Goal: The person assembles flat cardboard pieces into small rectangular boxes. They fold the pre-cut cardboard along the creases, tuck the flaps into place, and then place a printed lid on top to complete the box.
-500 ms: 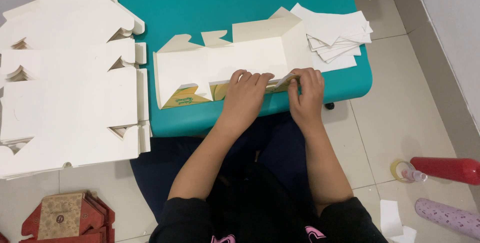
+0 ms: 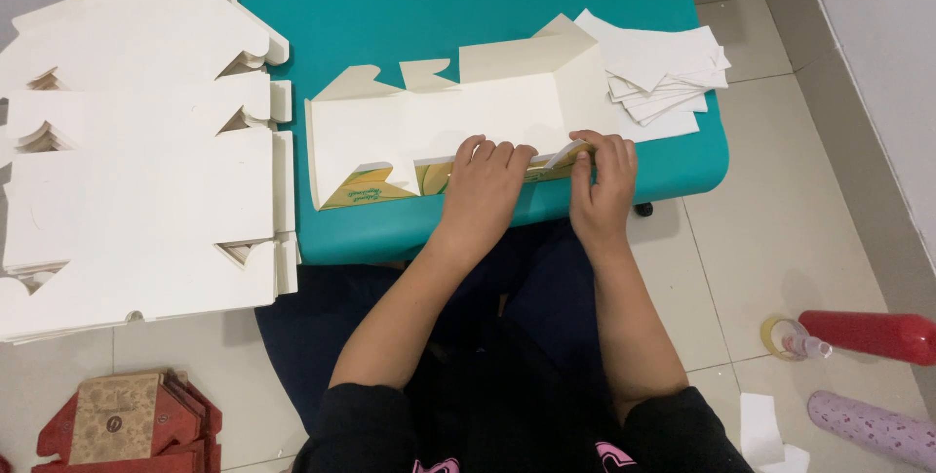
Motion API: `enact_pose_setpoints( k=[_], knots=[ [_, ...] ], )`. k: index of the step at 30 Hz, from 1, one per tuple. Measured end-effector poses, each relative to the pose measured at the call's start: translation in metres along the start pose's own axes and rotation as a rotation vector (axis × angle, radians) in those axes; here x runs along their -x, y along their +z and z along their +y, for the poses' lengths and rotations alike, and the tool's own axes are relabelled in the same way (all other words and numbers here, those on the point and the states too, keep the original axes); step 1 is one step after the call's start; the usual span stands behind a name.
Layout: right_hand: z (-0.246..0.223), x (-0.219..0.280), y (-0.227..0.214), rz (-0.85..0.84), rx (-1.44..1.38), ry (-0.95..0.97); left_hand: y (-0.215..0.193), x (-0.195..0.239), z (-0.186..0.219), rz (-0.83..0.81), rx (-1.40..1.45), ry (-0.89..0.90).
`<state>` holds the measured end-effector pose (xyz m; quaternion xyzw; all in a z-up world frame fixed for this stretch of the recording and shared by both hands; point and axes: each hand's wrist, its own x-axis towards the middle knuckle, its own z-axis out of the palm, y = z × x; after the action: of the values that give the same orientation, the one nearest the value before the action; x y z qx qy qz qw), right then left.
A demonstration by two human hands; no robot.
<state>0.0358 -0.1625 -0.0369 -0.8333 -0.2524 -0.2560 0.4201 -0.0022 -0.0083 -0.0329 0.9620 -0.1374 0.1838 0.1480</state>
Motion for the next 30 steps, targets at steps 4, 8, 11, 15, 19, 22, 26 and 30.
enact_pose_setpoints(
  k=[4,8,11,15,19,22,26,30],
  knots=[
    [0.002,0.0,0.001,0.023,-0.034,0.007,-0.001,0.0,0.001,0.011,-0.015,-0.006],
    [0.004,0.003,0.005,-0.019,0.058,-0.035,0.004,0.001,-0.001,0.045,-0.042,0.003],
    [0.011,0.006,0.008,-0.043,0.12,-0.057,0.007,0.001,-0.001,0.041,-0.067,0.002],
    [0.015,0.005,0.008,-0.063,0.189,-0.082,0.007,0.0,-0.002,0.024,-0.085,0.007],
    [0.017,0.004,0.009,-0.072,0.211,-0.108,0.007,0.001,-0.002,0.01,-0.085,0.004],
    [0.017,0.006,0.014,-0.136,0.257,-0.161,0.011,0.002,-0.003,-0.003,-0.064,0.004],
    [0.013,0.011,0.022,-0.146,0.393,-0.252,0.01,0.002,-0.002,0.051,-0.075,0.011],
    [0.01,0.01,0.021,-0.15,0.468,-0.278,0.015,0.003,-0.002,0.134,-0.11,0.008]
  ],
)
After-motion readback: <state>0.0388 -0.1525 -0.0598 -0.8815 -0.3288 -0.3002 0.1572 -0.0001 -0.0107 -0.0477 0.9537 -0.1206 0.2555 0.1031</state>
